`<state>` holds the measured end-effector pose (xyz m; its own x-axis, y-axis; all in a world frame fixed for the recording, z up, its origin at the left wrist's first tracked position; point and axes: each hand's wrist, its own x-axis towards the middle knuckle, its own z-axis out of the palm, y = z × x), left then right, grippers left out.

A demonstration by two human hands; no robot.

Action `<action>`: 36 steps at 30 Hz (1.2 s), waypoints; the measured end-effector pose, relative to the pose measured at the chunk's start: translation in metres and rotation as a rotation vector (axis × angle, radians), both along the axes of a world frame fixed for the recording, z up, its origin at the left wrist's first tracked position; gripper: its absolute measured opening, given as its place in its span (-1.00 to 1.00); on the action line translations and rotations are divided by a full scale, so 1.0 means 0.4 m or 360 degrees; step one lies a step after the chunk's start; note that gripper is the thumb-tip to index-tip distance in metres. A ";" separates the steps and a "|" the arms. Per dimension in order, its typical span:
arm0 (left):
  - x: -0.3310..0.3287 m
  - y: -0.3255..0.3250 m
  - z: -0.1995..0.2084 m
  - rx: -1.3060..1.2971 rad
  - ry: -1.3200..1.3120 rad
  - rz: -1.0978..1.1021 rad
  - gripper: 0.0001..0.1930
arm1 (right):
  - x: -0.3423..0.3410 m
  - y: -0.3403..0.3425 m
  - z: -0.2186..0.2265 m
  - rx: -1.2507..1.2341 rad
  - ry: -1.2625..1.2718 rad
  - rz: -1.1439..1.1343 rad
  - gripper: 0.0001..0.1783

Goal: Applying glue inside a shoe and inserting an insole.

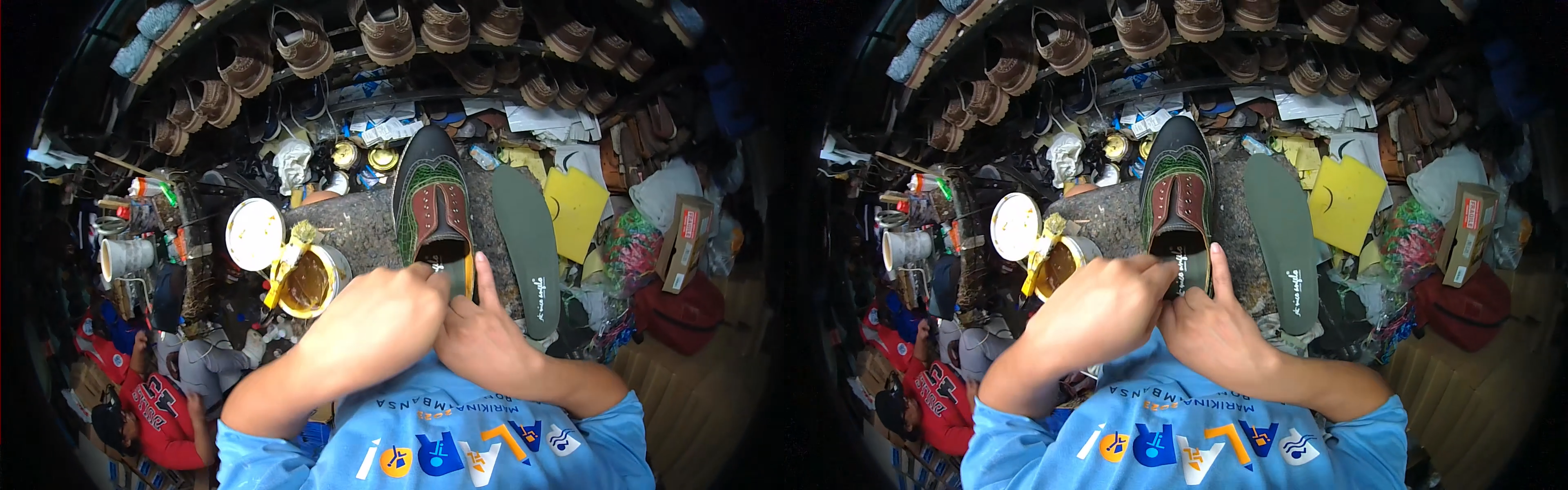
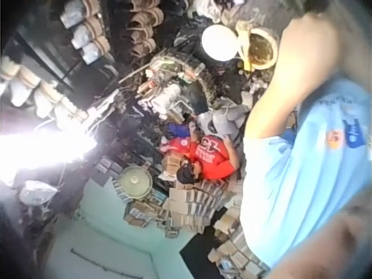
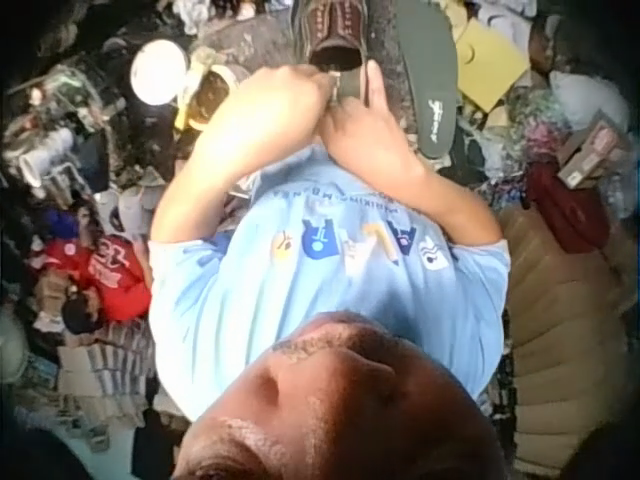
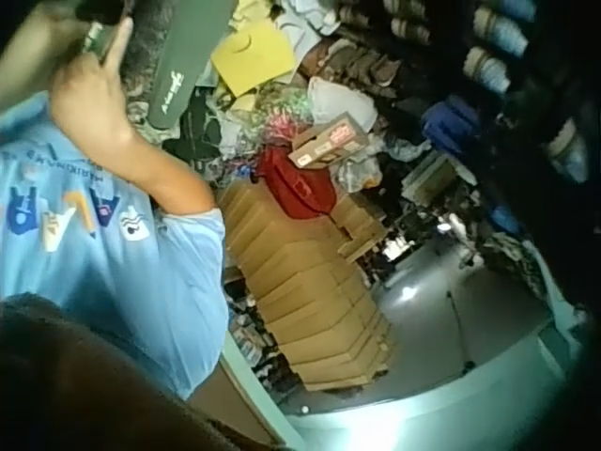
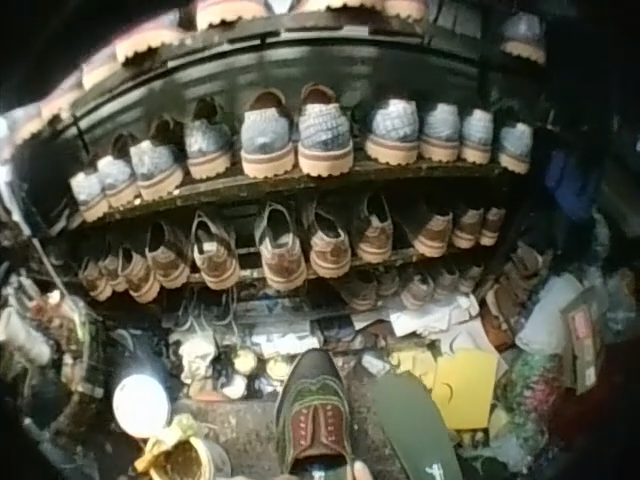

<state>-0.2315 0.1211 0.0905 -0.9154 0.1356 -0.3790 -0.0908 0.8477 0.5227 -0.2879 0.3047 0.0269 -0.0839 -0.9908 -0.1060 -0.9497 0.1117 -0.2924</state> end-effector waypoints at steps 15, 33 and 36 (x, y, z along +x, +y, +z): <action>0.076 0.039 -0.112 0.0123 0.0001 -0.0164 -0.89 | -0.213 -0.114 0.135 0.0560 -0.0280 0.0328 -0.69; 0.076 0.038 -0.118 0.0295 0.0089 -0.0007 -0.85 | -0.402 -0.220 -0.165 -0.0232 0.0047 -0.0333 0.05; 0.076 0.042 -0.120 0.0267 0.0056 -0.0030 -0.86 | -0.392 -0.186 -0.099 -0.0168 -0.0187 -0.0350 0.01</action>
